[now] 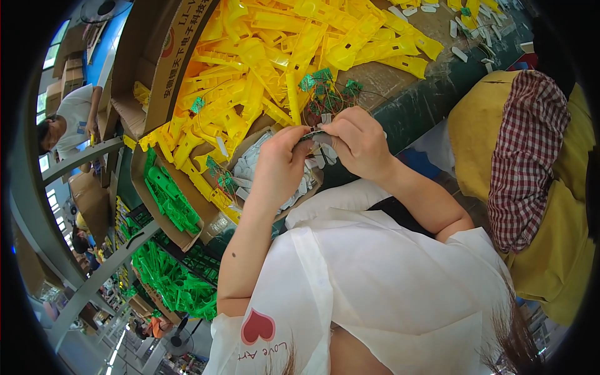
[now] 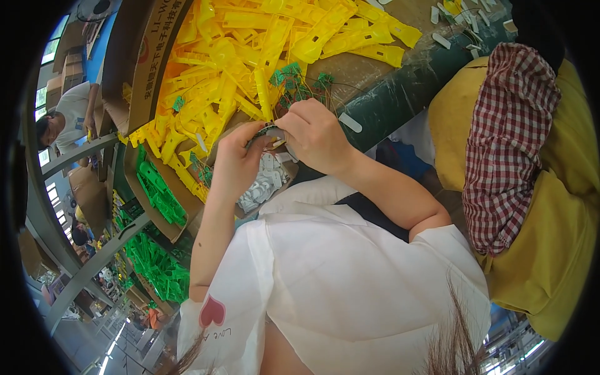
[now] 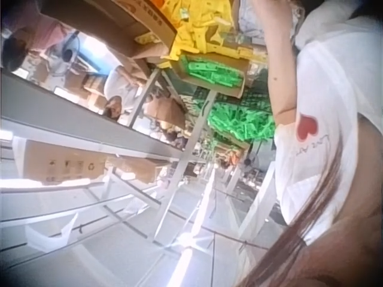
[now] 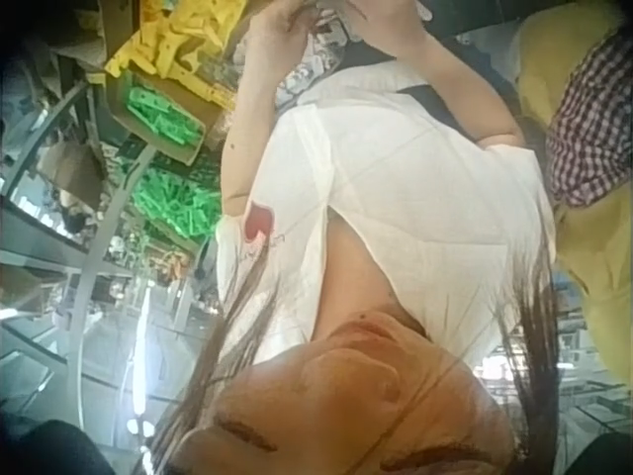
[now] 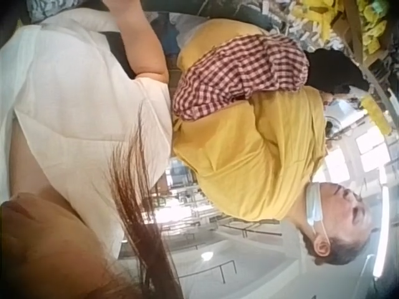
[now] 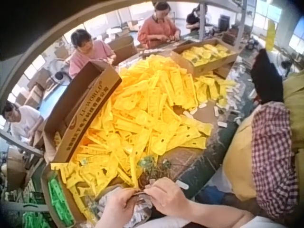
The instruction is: Assembling small electronic circuit boards and wires into yellow plastic housings for lighting fixtures at a factory workstation.
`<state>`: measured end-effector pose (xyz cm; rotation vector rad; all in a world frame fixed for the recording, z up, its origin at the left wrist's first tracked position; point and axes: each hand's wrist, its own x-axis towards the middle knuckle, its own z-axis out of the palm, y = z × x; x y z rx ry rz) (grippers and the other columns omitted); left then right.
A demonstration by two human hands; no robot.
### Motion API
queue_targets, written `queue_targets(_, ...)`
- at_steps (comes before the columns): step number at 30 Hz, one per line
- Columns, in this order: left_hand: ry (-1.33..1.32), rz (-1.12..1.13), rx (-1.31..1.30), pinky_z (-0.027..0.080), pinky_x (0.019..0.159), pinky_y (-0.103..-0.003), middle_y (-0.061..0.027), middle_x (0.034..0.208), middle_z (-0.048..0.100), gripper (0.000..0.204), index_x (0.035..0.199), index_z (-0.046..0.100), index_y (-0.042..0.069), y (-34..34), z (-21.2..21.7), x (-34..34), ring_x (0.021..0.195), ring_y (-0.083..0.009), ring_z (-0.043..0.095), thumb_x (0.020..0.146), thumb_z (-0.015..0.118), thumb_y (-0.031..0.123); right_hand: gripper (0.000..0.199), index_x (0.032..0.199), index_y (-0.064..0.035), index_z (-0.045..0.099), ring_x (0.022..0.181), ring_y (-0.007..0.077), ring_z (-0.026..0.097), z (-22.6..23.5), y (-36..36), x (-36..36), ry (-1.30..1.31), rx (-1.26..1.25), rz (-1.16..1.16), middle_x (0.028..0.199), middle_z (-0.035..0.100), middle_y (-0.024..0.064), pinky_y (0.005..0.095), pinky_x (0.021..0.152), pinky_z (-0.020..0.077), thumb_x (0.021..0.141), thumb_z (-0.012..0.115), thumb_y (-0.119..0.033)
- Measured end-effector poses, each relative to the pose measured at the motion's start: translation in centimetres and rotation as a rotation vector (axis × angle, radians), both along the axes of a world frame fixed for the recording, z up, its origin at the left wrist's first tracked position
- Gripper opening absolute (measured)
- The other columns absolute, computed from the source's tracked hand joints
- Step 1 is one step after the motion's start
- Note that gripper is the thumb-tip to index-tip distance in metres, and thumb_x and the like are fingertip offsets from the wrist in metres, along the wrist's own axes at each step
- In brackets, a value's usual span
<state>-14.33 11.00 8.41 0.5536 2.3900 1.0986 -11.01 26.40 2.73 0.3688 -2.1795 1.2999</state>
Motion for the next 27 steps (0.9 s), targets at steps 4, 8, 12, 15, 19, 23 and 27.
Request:
queue_targets(4, -0.171, 0.288, 0.082, 0.045, 0.064, -0.024, -0.0096, 0.085, 0.061, 0.02, 0.1, 0.055, -0.004, 0.6, -0.9, 1.2, 0.073, -0.012, 0.057, 0.081, 0.051, -0.003, 0.019, 0.08, -0.0035, 0.057, 0.062, 0.0266, 0.05, -0.7, -0.5, -0.1, 0.009, 0.035, -0.012, 0.07, 0.049, 0.0102, 0.0329, 0.053, 0.0418, 0.064, 0.061, 0.005)
queue_targets(8, -0.533, 0.491, 0.307, 0.046, 0.066, -0.022, -0.009, 0.093, 0.059, 0.03, 0.111, 0.049, -0.003, -0.1, -1.9, 0.4, 0.077, -0.0107, 0.056, 0.082, 0.05, -0.003, 0.017, 0.075, -0.0033, 0.052, 0.062, 0.0276, 0.049, -1.4, -1.0, 0.4, 0.041, 0.066, 0.107, 0.071, 0.049, 0.0104, 0.0345, 0.054, 0.0413, 0.063, 0.063, 0.004)
queue_targets(12, -0.379, 0.414, 0.25, 0.045, 0.068, -0.021, -0.0069, 0.095, 0.059, 0.032, 0.113, 0.05, 0.001, -0.2, -1.0, 0.8, 0.077, -0.0092, 0.054, 0.082, 0.054, -0.002, 0.017, 0.077, -0.0017, 0.052, 0.062, 0.0271, 0.051, -1.5, 0.1, -0.3, -0.182, -0.103, 0.092, 0.069, 0.049, 0.0105, 0.033, 0.053, 0.0416, 0.065, 0.058, 0.008)
queue_targets(15, -0.093, 0.208, 0.129, 0.045, 0.068, -0.025, -0.0083, 0.09, 0.059, 0.03, 0.108, 0.053, 0.002, -1.2, -1.5, 0.7, 0.077, -0.0142, 0.055, 0.079, 0.057, -0.001, 0.015, 0.077, -0.0004, 0.053, 0.064, 0.0212, 0.054, -1.4, 1.1, -0.2, -0.301, -0.25, 0.282, 0.07, 0.052, 0.009, 0.0274, 0.055, 0.0415, 0.066, 0.058, 0.009)
queue_targets(19, 0.152, 0.103, 0.11, 0.045, 0.066, -0.029, -0.0128, 0.087, 0.058, 0.027, 0.101, 0.057, 0.002, -0.8, -1.1, 0.9, 0.076, -0.0255, 0.057, 0.075, 0.059, -0.001, 0.01, 0.077, -0.0003, 0.055, 0.066, 0.0187, 0.056, -1.0, 1.6, -0.4, -0.515, -0.36, 0.376, 0.072, 0.056, 0.0084, 0.028, 0.059, 0.0446, 0.07, 0.062, 0.002)
queue_targets(23, 0.19, 0.023, 0.039, 0.045, 0.063, -0.028, -0.012, 0.081, 0.058, 0.023, 0.094, 0.059, 0.002, -1.9, -1.8, 0.5, 0.071, -0.0236, 0.056, 0.072, 0.063, -0.001, 0.009, 0.076, -0.0008, 0.056, 0.065, 0.017, 0.055, -1.3, 1.9, -0.4, -0.48, -0.354, 0.368, 0.07, 0.055, 0.0079, 0.0264, 0.058, 0.0437, 0.07, 0.063, 0.0)
queue_targets(27, 0.214, 0.071, 0.027, 0.044, 0.063, -0.027, -0.0109, 0.079, 0.054, 0.045, 0.11, 0.051, 0.001, -1.8, -2.3, 0.3, 0.069, -0.0216, 0.053, 0.068, 0.067, 0.0, 0.005, 0.074, -0.0033, 0.059, 0.061, 0.0185, 0.055, -1.3, 4.1, -2.0, -0.696, -0.373, 0.06, 0.067, 0.057, 0.0089, 0.028, 0.057, 0.0437, 0.071, 0.062, -0.005)
